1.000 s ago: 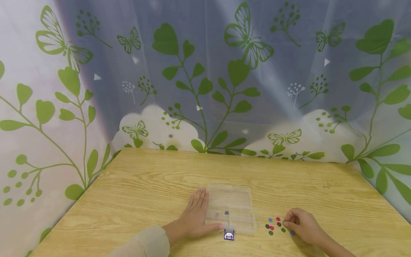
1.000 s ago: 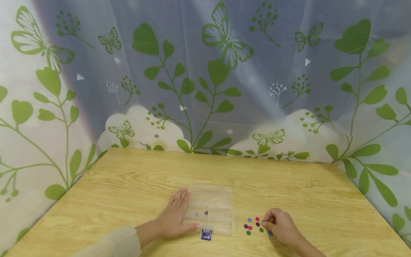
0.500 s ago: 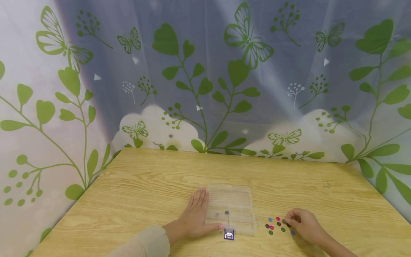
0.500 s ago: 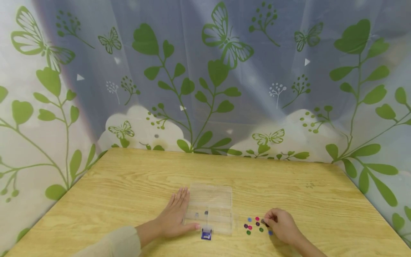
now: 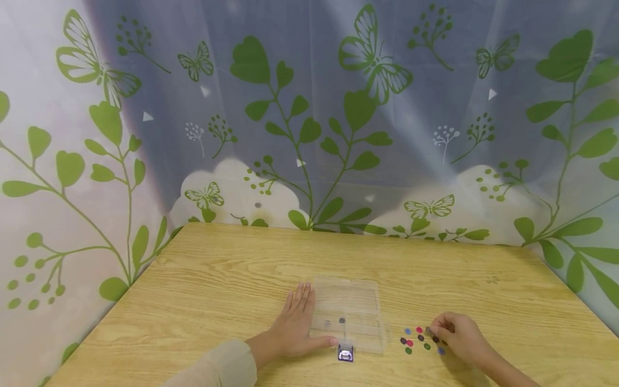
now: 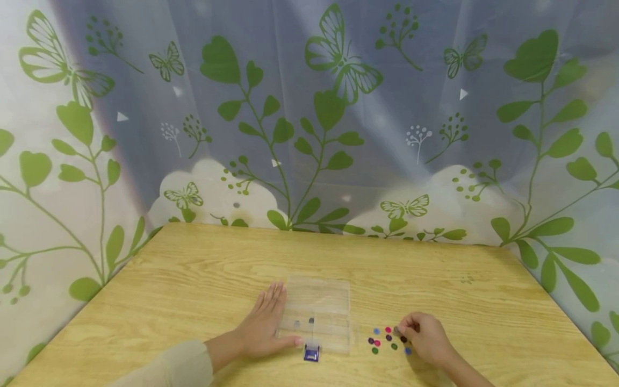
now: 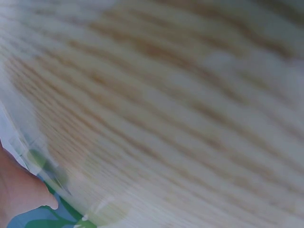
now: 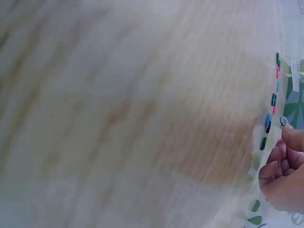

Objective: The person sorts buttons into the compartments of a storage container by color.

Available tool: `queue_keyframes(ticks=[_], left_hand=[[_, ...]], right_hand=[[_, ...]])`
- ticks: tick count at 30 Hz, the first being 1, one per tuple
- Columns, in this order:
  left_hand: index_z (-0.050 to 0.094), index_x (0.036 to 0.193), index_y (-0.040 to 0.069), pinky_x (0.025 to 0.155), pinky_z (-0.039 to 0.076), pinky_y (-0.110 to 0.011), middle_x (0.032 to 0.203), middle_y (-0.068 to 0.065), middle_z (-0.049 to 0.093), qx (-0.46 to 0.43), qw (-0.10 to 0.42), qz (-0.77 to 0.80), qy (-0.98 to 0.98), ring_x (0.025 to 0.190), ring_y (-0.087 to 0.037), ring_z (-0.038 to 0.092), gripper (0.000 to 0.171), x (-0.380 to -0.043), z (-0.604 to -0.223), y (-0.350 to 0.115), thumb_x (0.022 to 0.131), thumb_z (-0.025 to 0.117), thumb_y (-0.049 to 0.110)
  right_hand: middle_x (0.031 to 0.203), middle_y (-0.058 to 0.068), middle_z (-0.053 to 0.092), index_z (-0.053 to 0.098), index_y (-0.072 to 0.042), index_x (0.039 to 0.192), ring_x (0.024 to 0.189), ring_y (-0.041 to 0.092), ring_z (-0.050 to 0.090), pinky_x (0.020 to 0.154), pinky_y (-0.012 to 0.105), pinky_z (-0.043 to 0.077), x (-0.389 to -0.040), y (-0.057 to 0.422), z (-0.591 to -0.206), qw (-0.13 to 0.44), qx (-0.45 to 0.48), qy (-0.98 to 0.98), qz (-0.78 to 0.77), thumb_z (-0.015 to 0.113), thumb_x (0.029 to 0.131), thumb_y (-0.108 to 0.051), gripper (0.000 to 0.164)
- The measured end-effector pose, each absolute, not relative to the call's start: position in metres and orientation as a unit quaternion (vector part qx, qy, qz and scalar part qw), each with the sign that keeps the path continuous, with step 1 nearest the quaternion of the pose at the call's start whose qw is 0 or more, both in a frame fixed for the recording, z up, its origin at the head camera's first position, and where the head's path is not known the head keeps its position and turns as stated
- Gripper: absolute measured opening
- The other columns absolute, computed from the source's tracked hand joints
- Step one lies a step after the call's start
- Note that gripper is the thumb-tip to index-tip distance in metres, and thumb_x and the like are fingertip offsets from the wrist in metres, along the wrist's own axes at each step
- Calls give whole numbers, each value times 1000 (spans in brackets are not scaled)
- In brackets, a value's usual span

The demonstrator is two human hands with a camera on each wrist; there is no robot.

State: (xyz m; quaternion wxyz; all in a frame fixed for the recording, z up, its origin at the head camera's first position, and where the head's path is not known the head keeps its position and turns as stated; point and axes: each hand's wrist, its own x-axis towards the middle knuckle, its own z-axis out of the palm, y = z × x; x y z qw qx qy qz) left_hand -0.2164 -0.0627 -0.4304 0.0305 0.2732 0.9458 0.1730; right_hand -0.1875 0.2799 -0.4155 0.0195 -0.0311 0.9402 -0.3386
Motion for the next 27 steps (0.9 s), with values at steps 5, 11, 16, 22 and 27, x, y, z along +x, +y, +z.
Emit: queue_keyframes(ticks=[5, 11, 16, 22, 27], left_hand=[[7, 146, -7, 117, 8, -50, 153, -25, 3, 274, 26, 169, 946, 143, -37, 1, 106, -216, -431, -62, 82, 45, 69], [8, 145, -8, 117, 9, -50, 153, -26, 5, 277, 19, 166, 946, 143, -38, 3, 107, -216, -433, -63, 82, 44, 70], [9, 145, -8, 117, 10, -50, 153, -26, 5, 277, 16, 161, 947, 143, -38, 4, 107, -216, -433, -63, 82, 44, 71], [10, 145, -7, 117, 10, -49, 153, -25, 6, 274, 16, 156, 949, 143, -38, 4, 106, -217, -433, -62, 82, 44, 70], [10, 146, -7, 117, 10, -49, 153, -25, 6, 273, 15, 155, 949, 143, -37, 4, 107, -217, -433, -62, 81, 44, 71]], right_hand=[[76, 1, 60, 62, -2, 84, 66, 2, 47, 59, 17, 43, -187, 279, -413, 11, -45, 939, -340, 58, 88, -4, 6], [78, 1, 61, 63, -1, 87, 69, 3, 49, 62, 16, 44, -190, 275, -410, 14, -46, 941, -335, 57, 89, -8, 9], [79, 2, 61, 63, 0, 88, 68, 5, 48, 60, 17, 44, -191, 270, -409, 19, -35, 937, -347, 57, 89, -6, 8], [80, 2, 62, 63, 0, 87, 68, 6, 48, 58, 18, 44, -192, 264, -408, 18, -35, 931, -362, 58, 88, -5, 7], [77, 3, 62, 63, 1, 87, 64, 5, 46, 56, 18, 43, -193, 259, -408, 11, -44, 927, -372, 58, 88, -4, 8]])
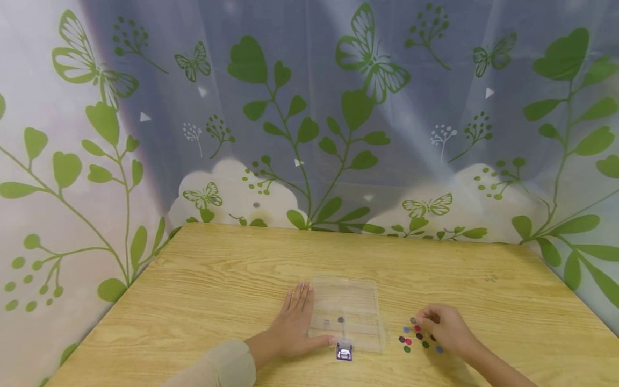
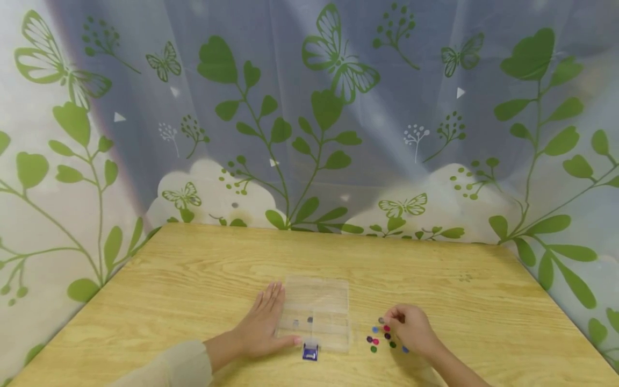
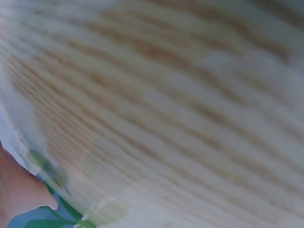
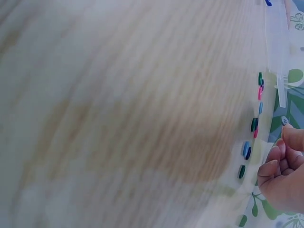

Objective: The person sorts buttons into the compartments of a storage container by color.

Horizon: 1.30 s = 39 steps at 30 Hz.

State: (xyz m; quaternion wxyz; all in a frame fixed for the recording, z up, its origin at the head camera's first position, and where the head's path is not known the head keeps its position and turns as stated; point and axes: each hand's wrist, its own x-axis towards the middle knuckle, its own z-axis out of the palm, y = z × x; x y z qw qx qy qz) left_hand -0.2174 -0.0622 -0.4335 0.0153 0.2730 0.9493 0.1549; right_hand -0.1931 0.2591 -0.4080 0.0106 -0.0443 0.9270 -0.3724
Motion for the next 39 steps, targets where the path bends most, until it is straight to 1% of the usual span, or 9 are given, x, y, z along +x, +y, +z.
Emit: queue_keyframes(ticks=[6, 17, 22, 24, 29, 33, 39], left_hand=[[10, 145, -7, 117, 10, -49, 153, -26, 6, 276, 10, 153, 949, 143, -38, 4, 107, -218, -435, -63, 81, 44, 71], [10, 145, -8, 117, 10, -50, 153, -25, 5, 276, 15, 156, 948, 143, -38, 4, 105, -216, -431, -62, 82, 45, 69], [10, 145, -8, 117, 9, -50, 153, -25, 5, 275, 16, 154, 949, 143, -38, 4, 105, -215, -429, -62, 82, 45, 69], [10, 145, -7, 117, 9, -50, 153, -25, 5, 275, 17, 154, 949, 143, -38, 4, 105, -215, -429, -62, 82, 45, 69], [10, 146, -7, 117, 8, -50, 153, -25, 4, 275, 21, 157, 948, 143, -38, 3, 105, -215, -429, -63, 83, 45, 69], [9, 146, -7, 117, 8, -50, 153, -25, 4, 274, 24, 158, 948, 143, -37, 3, 106, -215, -429, -62, 82, 44, 70], [9, 146, -7, 117, 9, -49, 154, -25, 4, 273, 25, 157, 949, 143, -37, 3, 106, -215, -429, -62, 82, 44, 70]], right_hand=[[74, 3, 62, 64, 2, 84, 63, 4, 49, 57, 17, 44, -194, 251, -409, -5, -47, 925, -377, 59, 87, -3, 8], [70, 5, 57, 61, 5, 88, 59, 8, 48, 52, 18, 43, -194, 244, -408, 24, -78, 908, -412, 57, 89, -4, 10], [68, 4, 54, 61, 5, 89, 53, 6, 44, 48, 17, 39, -195, 239, -408, 39, -79, 900, -428, 56, 90, -6, 12], [69, 4, 53, 60, 5, 90, 53, 5, 43, 49, 17, 38, -196, 237, -407, 43, -78, 899, -429, 55, 91, -7, 13], [76, 4, 58, 61, 3, 88, 62, 8, 44, 56, 18, 40, -196, 231, -405, 35, -65, 906, -418, 56, 90, -7, 11], [76, 4, 58, 62, 1, 87, 65, 9, 46, 58, 18, 41, -197, 226, -403, 31, -59, 907, -415, 57, 89, -6, 9], [74, 4, 58, 63, 2, 86, 61, 8, 44, 54, 18, 40, -199, 219, -399, 20, -71, 908, -413, 58, 89, -6, 9]])
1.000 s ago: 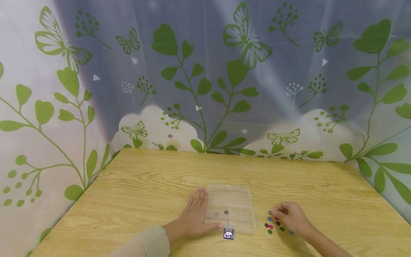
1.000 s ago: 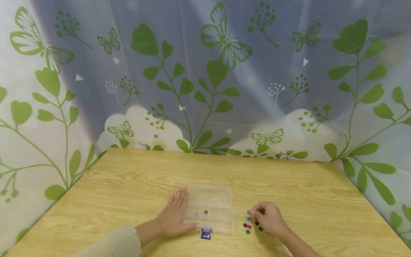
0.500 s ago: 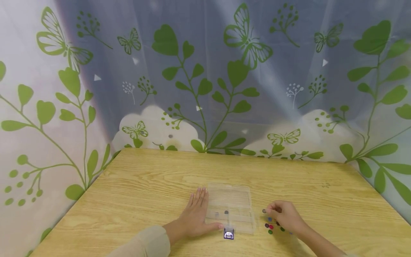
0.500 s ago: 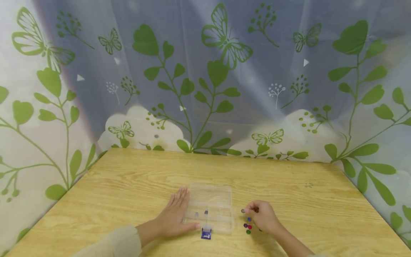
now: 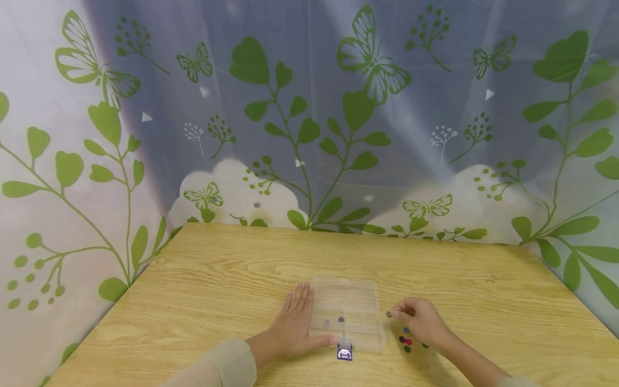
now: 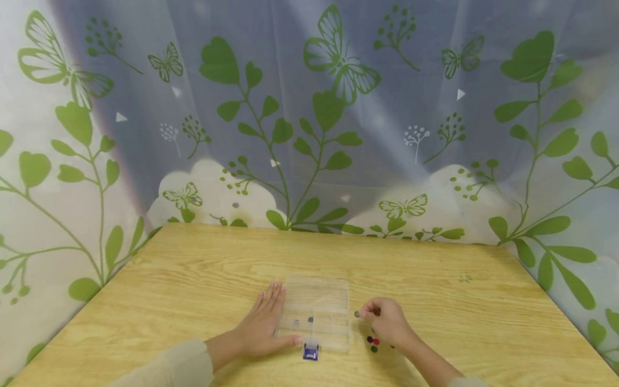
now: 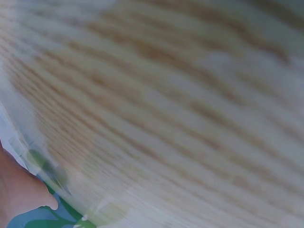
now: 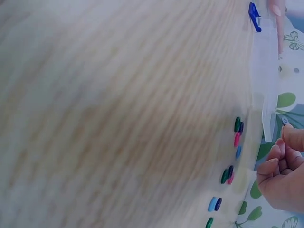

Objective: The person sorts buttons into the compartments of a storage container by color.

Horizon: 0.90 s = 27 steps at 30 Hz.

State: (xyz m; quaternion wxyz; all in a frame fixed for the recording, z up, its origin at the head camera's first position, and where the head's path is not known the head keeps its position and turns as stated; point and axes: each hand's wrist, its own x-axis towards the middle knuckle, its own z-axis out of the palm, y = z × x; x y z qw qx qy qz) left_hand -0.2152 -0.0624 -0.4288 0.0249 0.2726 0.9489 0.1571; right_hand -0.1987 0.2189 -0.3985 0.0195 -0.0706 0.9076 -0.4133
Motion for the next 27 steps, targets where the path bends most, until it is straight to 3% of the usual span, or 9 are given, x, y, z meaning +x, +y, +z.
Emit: queue_keyframes(ticks=[10, 27], left_hand=[[10, 146, -7, 117, 9, -50, 153, -25, 5, 275, 21, 157, 948, 143, -38, 4, 105, -215, -429, -63, 82, 44, 70], [10, 145, -7, 117, 8, -50, 153, -25, 5, 276, 11, 158, 948, 143, -38, 4, 106, -216, -435, -63, 82, 44, 71]], right_hand=[[75, 4, 59, 63, 4, 87, 60, 6, 41, 51, 18, 36, -201, 208, -395, 17, -110, 897, -428, 59, 89, -8, 13], [76, 8, 60, 63, 4, 85, 64, 9, 44, 54, 17, 38, -204, 181, -390, 19, -96, 890, -446, 60, 87, -6, 10]])
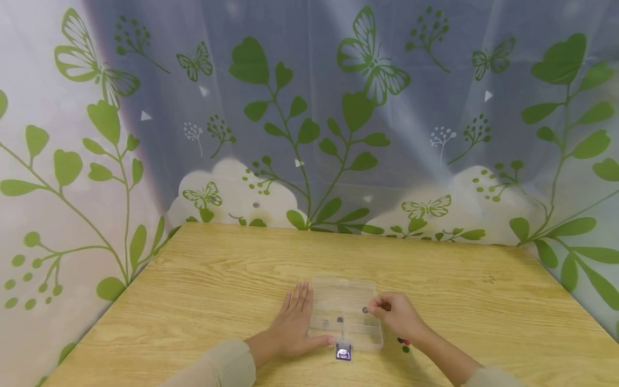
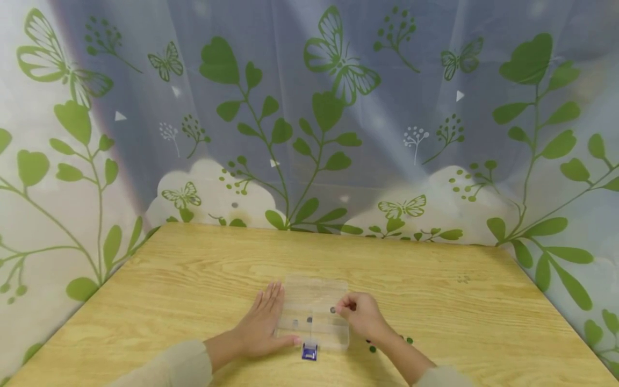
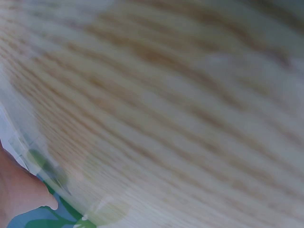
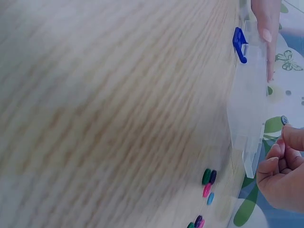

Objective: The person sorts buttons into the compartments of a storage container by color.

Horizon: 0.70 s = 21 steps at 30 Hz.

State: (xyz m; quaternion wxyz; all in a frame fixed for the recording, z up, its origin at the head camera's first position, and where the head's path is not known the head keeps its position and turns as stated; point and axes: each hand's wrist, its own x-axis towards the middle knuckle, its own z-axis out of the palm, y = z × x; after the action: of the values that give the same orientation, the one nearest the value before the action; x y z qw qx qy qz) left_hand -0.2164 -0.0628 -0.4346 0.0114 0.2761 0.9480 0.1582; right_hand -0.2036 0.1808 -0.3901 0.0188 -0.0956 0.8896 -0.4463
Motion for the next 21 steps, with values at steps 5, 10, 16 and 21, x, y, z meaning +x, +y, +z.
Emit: queue_keyframes(ticks=[5, 10, 16, 21], left_hand=[[9, 146, -7, 117, 8, -49, 153, -25, 5, 276, 13, 157, 948, 143, -37, 3, 107, -217, -435, -63, 82, 44, 71], [8, 145, -8, 117, 9, -49, 153, -26, 4, 278, 12, 156, 948, 143, -38, 4, 108, -217, -433, -63, 82, 43, 72], [8, 145, -8, 117, 9, -49, 153, -26, 4, 275, 21, 161, 948, 143, -37, 3, 108, -215, -429, -63, 82, 43, 71], [8, 145, -8, 117, 9, -50, 153, -26, 4, 275, 23, 163, 947, 143, -37, 3, 107, -215, -428, -63, 82, 44, 71]], right_hand=[[78, 10, 61, 62, 5, 87, 66, 11, 45, 54, 18, 38, -205, 176, -390, 33, -101, 882, -460, 58, 89, -6, 12], [79, 10, 61, 63, 4, 86, 67, 13, 46, 54, 19, 39, -206, 170, -390, 32, -91, 879, -468, 59, 88, -5, 10], [76, 9, 60, 63, 4, 84, 66, 12, 45, 54, 17, 37, -208, 163, -389, 28, -96, 879, -467, 60, 87, -5, 10], [76, 10, 60, 63, 4, 84, 65, 12, 45, 53, 17, 37, -209, 157, -388, 34, -101, 874, -475, 59, 88, -4, 10]])
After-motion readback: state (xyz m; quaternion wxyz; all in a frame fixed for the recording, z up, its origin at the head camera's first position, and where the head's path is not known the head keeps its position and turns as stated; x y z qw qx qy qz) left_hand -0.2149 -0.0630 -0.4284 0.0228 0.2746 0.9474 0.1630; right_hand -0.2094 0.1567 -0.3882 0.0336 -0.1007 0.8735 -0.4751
